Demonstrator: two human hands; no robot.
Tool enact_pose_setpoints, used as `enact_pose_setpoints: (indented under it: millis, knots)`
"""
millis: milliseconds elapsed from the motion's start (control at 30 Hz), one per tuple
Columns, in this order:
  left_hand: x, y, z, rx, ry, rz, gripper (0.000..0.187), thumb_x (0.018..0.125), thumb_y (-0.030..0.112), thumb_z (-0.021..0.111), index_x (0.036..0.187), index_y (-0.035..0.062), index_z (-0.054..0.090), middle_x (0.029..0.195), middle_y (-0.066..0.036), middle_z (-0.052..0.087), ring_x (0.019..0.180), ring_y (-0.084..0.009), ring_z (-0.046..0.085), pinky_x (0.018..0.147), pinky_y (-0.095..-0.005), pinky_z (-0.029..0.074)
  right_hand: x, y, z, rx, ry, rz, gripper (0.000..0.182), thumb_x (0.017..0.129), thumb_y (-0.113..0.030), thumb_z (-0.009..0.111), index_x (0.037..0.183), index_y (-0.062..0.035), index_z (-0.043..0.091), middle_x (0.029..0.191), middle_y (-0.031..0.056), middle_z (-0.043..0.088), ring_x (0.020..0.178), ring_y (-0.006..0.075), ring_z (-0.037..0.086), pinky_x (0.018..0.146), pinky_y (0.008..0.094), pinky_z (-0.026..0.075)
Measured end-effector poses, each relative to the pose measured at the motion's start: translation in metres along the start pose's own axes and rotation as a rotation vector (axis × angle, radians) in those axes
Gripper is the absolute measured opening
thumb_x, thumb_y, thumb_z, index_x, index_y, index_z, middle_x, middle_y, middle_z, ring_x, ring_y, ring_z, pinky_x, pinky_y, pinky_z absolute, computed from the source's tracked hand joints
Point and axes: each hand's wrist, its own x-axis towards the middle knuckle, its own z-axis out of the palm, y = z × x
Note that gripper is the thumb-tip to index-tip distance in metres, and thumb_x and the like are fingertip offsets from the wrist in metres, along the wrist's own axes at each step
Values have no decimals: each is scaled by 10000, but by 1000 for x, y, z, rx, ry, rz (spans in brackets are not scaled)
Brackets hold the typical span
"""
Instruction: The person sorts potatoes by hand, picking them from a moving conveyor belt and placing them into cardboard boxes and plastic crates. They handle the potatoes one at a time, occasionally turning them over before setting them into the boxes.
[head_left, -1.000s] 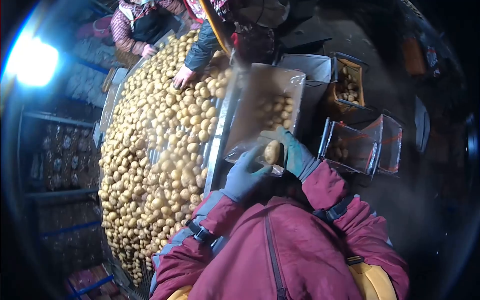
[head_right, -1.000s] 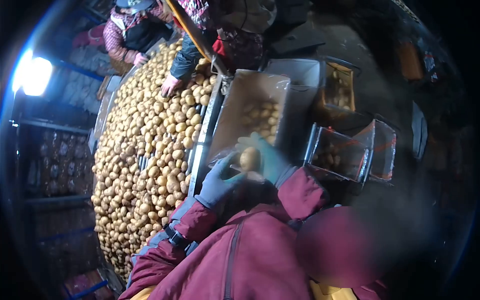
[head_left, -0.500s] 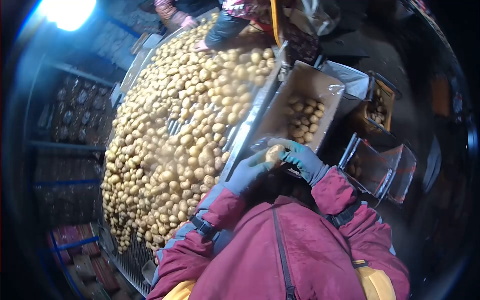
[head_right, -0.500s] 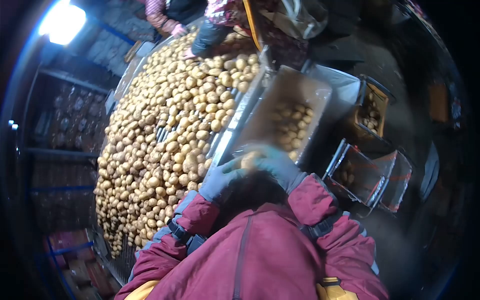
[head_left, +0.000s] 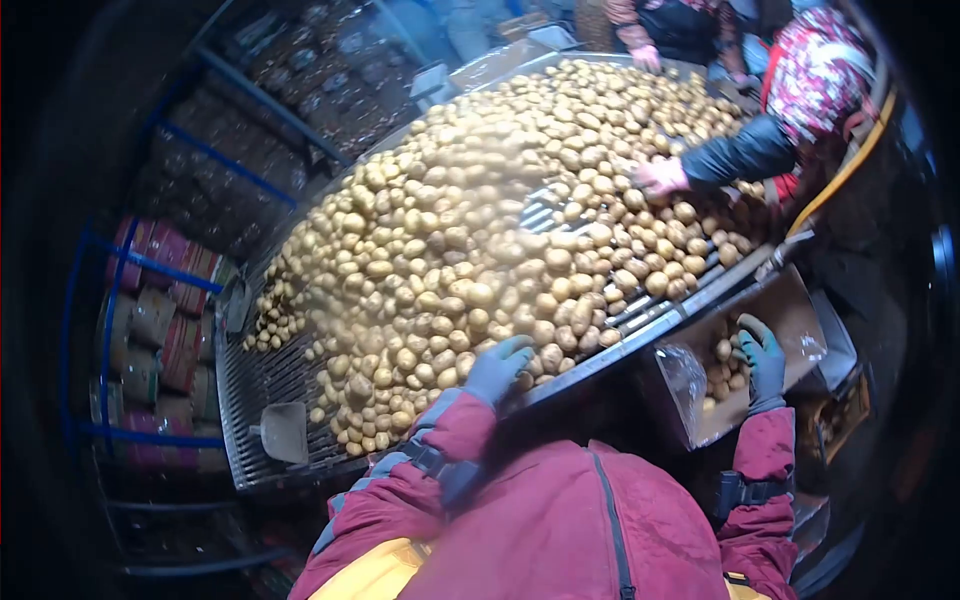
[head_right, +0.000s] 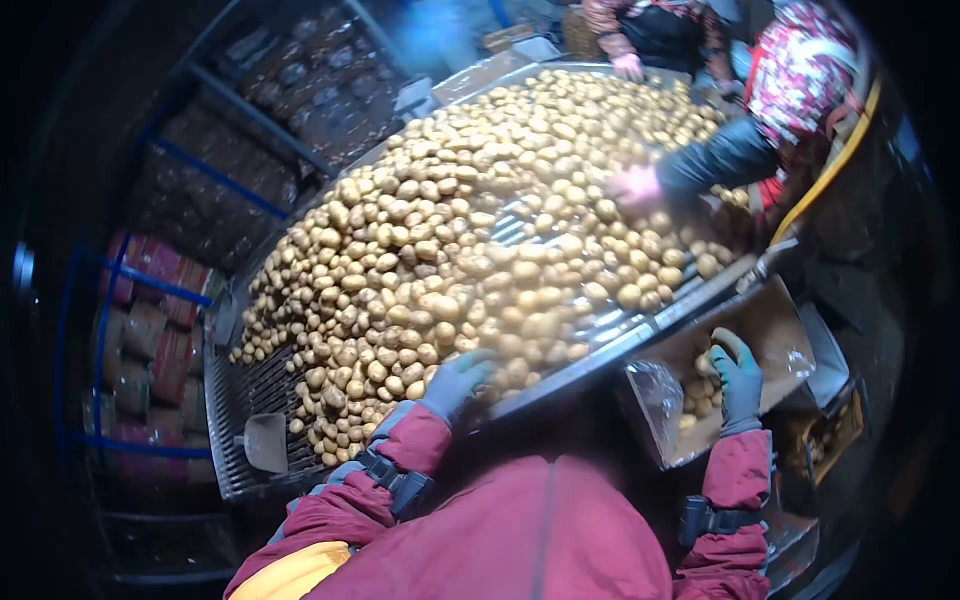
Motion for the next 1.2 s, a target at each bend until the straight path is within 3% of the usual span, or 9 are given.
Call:
enact_pose_setpoints:
  millis: [167, 300, 600, 800, 900, 967, 1067, 1133, 1200]
  knots:
    - [10, 6, -93, 193, 288, 18, 416, 970, 236, 667, 1328, 26, 638, 1278, -151, 690, 1152, -231, 650, 980, -345, 513, -11, -31, 133, -62, -253, 229, 331, 1049, -253, 575, 1265, -19, 667, 1071, 116, 740, 609, 151, 693, 500, 241, 546]
    - [35, -25, -202, 458, 600, 255, 442, 955, 199, 693, 1332, -16, 612, 1197, -142, 696, 1060, -212, 658, 942, -343, 531, 2, -3, 202, -14, -430, 331, 381, 1063, -353, 532, 1235, -45, 677, 964, 141, 727, 561, 177, 654, 452, 280, 505]
    - [80, -156, -491, 178, 1067, 229, 530, 924, 406, 722, 1298, 43, 628, 1126, -187, 703, 982, -305, 663, 886, -432, 532, 19, 34, 232, -49, -116, 660, 561, 1017, -587, 478, 1211, -86, 638, 803, 33, 661, 435, 114, 484, 372, 271, 371]
    - [86, -3, -422, -13, 939, -282, 593, 942, 548, 656, 1201, 15, 672, 995, -122, 702, 875, -246, 622, 823, -350, 519, 17, 28, 234, -117, -83, 653, 619, 1000, -612, 486, 1277, -75, 617, 895, 24, 676, 442, 113, 499, 375, 266, 371]
    - [139, -48, -421, 307, 835, -63, 631, 923, 587, 650, 1164, 6, 622, 972, -172, 707, 872, -294, 669, 784, -445, 526, 17, 32, 232, -89, -77, 677, 636, 996, -631, 496, 1270, -71, 619, 862, 14, 680, 444, 115, 506, 374, 267, 370]
    - [131, 34, -357, 186, 778, -132, 662, 911, 591, 667, 1188, -1, 559, 1049, -251, 686, 967, -381, 668, 844, -478, 508, 18, 29, 233, -109, -80, 662, 657, 993, -639, 504, 1281, -59, 607, 836, 6, 679, 449, 117, 513, 372, 271, 371]
    - [179, 17, -341, 278, 708, -5, 876, 893, 545, 694, 1491, -26, 407, 1245, -300, 623, 1065, -375, 645, 915, -470, 511, 16, 27, 234, -67, -64, 683, 635, 997, -630, 508, 1258, -60, 607, 842, 1, 686, 449, 114, 503, 372, 271, 363]
    - [206, 14, -301, 495, 757, 319, 856, 886, 550, 710, 1465, -16, 432, 1254, -276, 609, 1075, -345, 635, 889, -480, 517, 18, 29, 231, 10, -107, 707, 620, 994, -627, 521, 1228, -60, 614, 842, 1, 690, 458, 114, 512, 375, 264, 355]
    - [194, 47, -266, 416, 574, 124, 767, 872, 550, 732, 1363, -7, 541, 1222, -251, 622, 1085, -352, 643, 886, -483, 525, 18, 33, 226, -44, -91, 681, 628, 1008, -605, 500, 1278, -52, 623, 958, 67, 729, 514, 175, 606, 409, 297, 450]
